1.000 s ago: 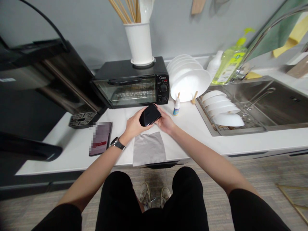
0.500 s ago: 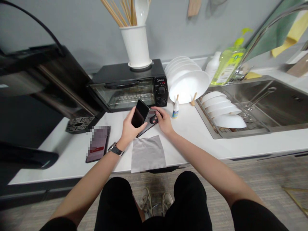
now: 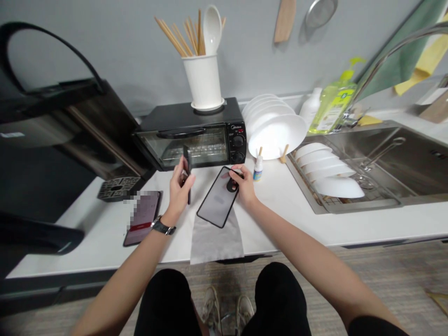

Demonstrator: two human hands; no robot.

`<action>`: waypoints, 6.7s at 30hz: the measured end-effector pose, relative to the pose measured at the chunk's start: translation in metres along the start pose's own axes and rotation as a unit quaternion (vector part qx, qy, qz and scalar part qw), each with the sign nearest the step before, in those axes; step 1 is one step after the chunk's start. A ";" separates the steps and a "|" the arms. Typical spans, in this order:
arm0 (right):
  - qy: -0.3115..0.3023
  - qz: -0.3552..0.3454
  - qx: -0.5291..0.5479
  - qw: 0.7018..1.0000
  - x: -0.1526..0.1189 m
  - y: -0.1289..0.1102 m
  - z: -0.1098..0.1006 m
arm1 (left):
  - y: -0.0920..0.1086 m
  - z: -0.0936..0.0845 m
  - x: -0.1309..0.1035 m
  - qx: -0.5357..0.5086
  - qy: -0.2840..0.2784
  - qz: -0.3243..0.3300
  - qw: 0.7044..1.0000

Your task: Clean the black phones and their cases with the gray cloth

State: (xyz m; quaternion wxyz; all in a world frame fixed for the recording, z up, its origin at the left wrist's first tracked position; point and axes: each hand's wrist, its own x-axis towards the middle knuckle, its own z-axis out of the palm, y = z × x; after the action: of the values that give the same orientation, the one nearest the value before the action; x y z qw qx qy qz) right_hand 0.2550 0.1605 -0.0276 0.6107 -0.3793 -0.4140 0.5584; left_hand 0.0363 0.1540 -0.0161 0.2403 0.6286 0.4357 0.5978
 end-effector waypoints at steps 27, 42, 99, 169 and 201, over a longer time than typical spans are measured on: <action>-0.044 -0.009 -0.021 0.999 0.011 0.015 -0.007 | 0.041 -0.002 -0.027 0.169 -0.217 0.026 0.961; -0.043 -0.188 -0.559 0.807 -0.121 0.001 -0.026 | 0.062 -0.065 -0.130 0.312 -0.141 -0.043 0.938; -0.240 -0.228 -0.608 0.721 -0.169 -0.008 0.006 | 0.053 -0.043 -0.112 0.221 -0.292 -0.041 0.930; -0.206 -0.226 -0.617 0.725 -0.178 -0.008 0.005 | 0.054 -0.045 -0.109 0.214 -0.322 -0.060 0.920; -0.116 -0.243 -0.711 0.650 -0.170 -0.024 -0.047 | 0.057 -0.046 -0.106 0.212 -0.335 -0.070 0.915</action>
State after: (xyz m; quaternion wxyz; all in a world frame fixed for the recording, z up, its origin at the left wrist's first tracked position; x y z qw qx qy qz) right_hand 0.3024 -0.0106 -0.0367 0.2149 -0.5155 -0.8287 -0.0361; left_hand 0.0172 0.0268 -0.0191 0.2744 0.7964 0.4888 0.2270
